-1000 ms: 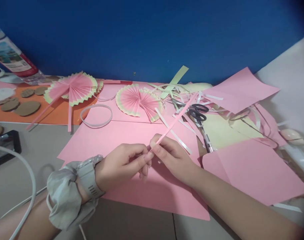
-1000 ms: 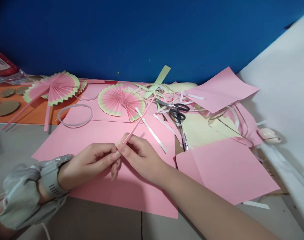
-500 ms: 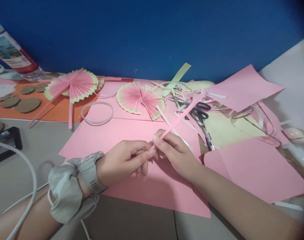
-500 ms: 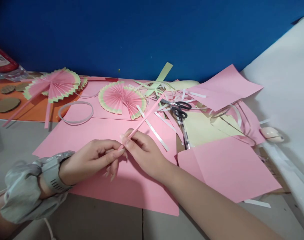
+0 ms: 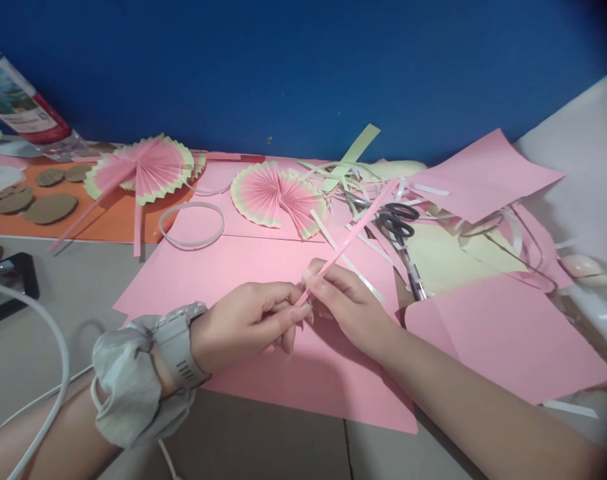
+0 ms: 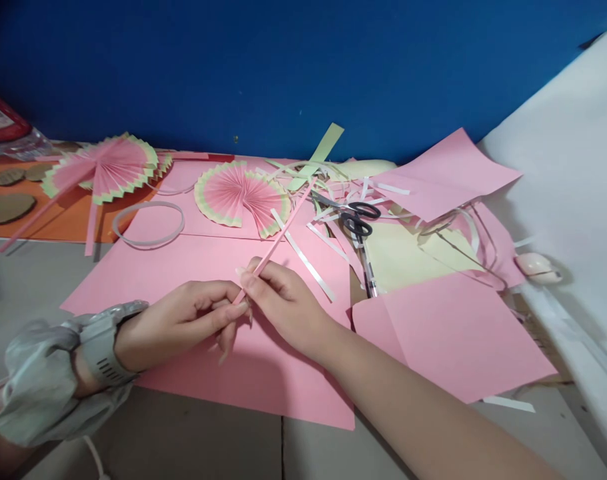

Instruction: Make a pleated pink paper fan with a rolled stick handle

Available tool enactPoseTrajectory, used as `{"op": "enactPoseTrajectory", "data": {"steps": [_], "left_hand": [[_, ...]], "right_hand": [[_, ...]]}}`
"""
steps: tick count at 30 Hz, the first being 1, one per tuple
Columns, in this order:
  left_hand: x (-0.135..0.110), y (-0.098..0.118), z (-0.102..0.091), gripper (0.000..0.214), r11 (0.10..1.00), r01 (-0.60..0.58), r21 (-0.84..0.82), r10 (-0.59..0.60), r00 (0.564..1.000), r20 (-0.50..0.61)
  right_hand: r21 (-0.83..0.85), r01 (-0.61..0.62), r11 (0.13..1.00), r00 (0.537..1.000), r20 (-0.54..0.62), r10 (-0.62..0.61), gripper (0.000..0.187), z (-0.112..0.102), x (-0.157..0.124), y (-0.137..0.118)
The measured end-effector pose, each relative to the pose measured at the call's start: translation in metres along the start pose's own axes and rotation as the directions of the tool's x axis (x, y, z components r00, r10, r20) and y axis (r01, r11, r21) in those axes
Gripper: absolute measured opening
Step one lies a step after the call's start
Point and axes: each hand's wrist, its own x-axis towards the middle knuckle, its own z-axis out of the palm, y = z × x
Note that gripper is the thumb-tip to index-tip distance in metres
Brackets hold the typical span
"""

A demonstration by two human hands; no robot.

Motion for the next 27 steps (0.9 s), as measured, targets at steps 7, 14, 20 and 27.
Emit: {"op": "enactPoseTrajectory", "data": {"steps": [7,14,20,27], "left_hand": [[0.0001,-0.0002,0.0030,0.026,0.992,-0.038,-0.123,0.034,0.999,-0.039],[0.0022,-0.0006,0.0017,0.036,0.996,-0.046,-0.070,0.042,0.997,-0.065],[0.0009,0.0007,0.0008,0.034,0.998,-0.045,-0.047,0.042,0.998,-0.044],[0.0015,-0.0006,0.0014,0.031,0.998,-0.028,-0.048,0.026,0.999,-0.042]], "right_hand": [[-0.002,0.013,1.000,0.998,-0.068,-0.013,0.030,-0.0015,0.0011,0.0018],[0.038,0.028,0.999,0.999,-0.017,-0.028,0.030,0.0012,0.0020,0.0013],[-0.006,0.027,1.000,0.998,-0.060,-0.027,0.033,0.0017,0.0019,0.0013],[0.054,-0.004,0.999,0.998,-0.064,0.007,0.033,0.0022,0.0012,0.0023]]}}
